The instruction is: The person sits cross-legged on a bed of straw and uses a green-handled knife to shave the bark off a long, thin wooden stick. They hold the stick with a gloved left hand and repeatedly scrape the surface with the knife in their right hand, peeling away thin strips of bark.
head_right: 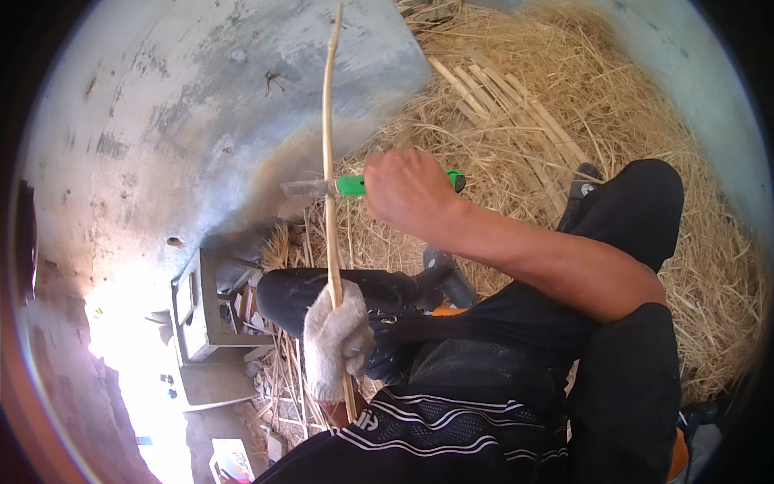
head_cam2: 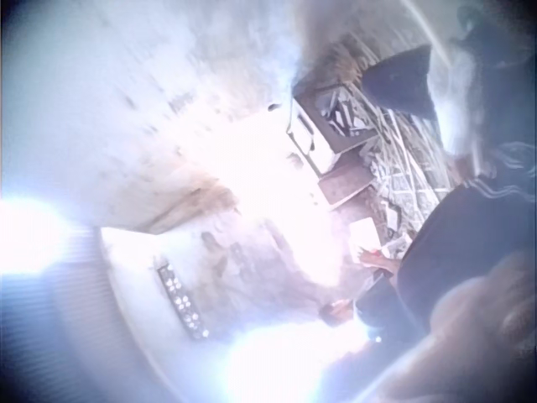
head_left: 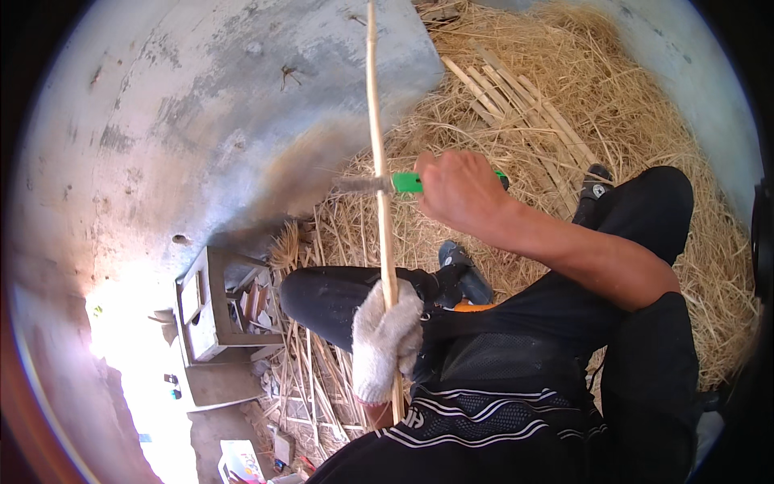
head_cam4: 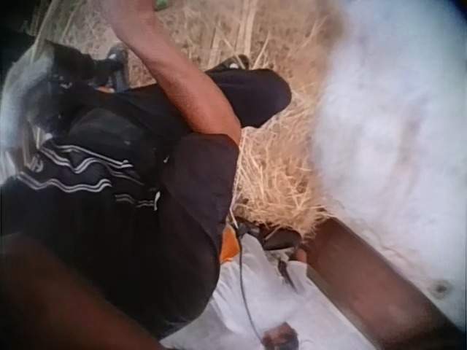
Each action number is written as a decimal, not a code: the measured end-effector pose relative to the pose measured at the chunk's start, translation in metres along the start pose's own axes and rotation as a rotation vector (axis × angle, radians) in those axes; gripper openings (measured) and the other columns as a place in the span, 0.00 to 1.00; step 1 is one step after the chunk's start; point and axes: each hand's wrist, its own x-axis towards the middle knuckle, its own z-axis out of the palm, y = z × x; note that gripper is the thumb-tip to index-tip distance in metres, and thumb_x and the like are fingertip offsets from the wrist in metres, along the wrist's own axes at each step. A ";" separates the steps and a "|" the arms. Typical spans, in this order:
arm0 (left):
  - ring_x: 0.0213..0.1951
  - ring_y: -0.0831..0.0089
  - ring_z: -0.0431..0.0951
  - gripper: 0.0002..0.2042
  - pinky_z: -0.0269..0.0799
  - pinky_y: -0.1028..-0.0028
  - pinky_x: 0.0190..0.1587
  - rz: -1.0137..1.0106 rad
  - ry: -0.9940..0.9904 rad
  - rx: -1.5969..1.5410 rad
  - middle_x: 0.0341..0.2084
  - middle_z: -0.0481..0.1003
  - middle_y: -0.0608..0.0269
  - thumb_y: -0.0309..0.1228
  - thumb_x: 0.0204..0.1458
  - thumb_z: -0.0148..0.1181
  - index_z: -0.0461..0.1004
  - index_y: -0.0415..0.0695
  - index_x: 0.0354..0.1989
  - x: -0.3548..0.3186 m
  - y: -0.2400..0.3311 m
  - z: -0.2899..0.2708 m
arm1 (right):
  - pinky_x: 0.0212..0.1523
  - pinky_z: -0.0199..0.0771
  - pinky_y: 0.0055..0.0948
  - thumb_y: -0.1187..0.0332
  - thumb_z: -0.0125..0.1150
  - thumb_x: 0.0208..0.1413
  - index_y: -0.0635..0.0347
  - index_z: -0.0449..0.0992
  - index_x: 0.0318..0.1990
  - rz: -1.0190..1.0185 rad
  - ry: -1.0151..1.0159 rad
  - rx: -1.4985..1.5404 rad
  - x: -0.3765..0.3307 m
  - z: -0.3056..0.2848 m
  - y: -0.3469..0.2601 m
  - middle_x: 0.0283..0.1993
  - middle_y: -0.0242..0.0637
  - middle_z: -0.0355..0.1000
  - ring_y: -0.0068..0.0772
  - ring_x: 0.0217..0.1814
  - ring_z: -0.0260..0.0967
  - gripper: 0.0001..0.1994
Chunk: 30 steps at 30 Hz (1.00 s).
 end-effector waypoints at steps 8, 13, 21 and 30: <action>0.10 0.83 0.58 0.07 0.50 0.83 0.09 0.102 -0.026 -0.154 0.14 0.61 0.72 0.27 0.58 0.57 0.65 0.43 0.38 0.008 -0.003 -0.003 | 0.17 0.71 0.43 0.67 0.63 0.48 0.65 0.72 0.27 -0.140 -0.117 0.219 -0.029 -0.020 -0.025 0.14 0.45 0.68 0.44 0.15 0.72 0.10; 0.08 0.83 0.57 0.07 0.50 0.83 0.08 0.073 -0.052 -0.220 0.13 0.61 0.71 0.27 0.57 0.58 0.64 0.43 0.37 0.010 -0.003 -0.001 | 0.19 0.73 0.44 0.67 0.63 0.47 0.67 0.72 0.28 -0.112 -0.036 0.185 -0.026 0.001 -0.020 0.14 0.47 0.70 0.47 0.15 0.73 0.11; 0.05 0.83 0.55 0.08 0.48 0.82 0.06 0.084 -0.068 -0.267 0.10 0.59 0.73 0.27 0.58 0.58 0.65 0.43 0.39 0.009 -0.011 -0.003 | 0.20 0.74 0.46 0.67 0.61 0.49 0.68 0.71 0.28 -0.130 -0.139 0.111 -0.030 -0.005 -0.020 0.14 0.47 0.69 0.48 0.16 0.73 0.11; 0.05 0.83 0.55 0.07 0.50 0.82 0.06 0.103 0.027 -0.209 0.11 0.60 0.73 0.27 0.58 0.57 0.66 0.44 0.40 0.011 -0.008 -0.007 | 0.18 0.72 0.45 0.67 0.56 0.53 0.67 0.71 0.26 -0.121 -0.235 0.155 -0.034 -0.005 -0.026 0.14 0.45 0.69 0.44 0.14 0.71 0.11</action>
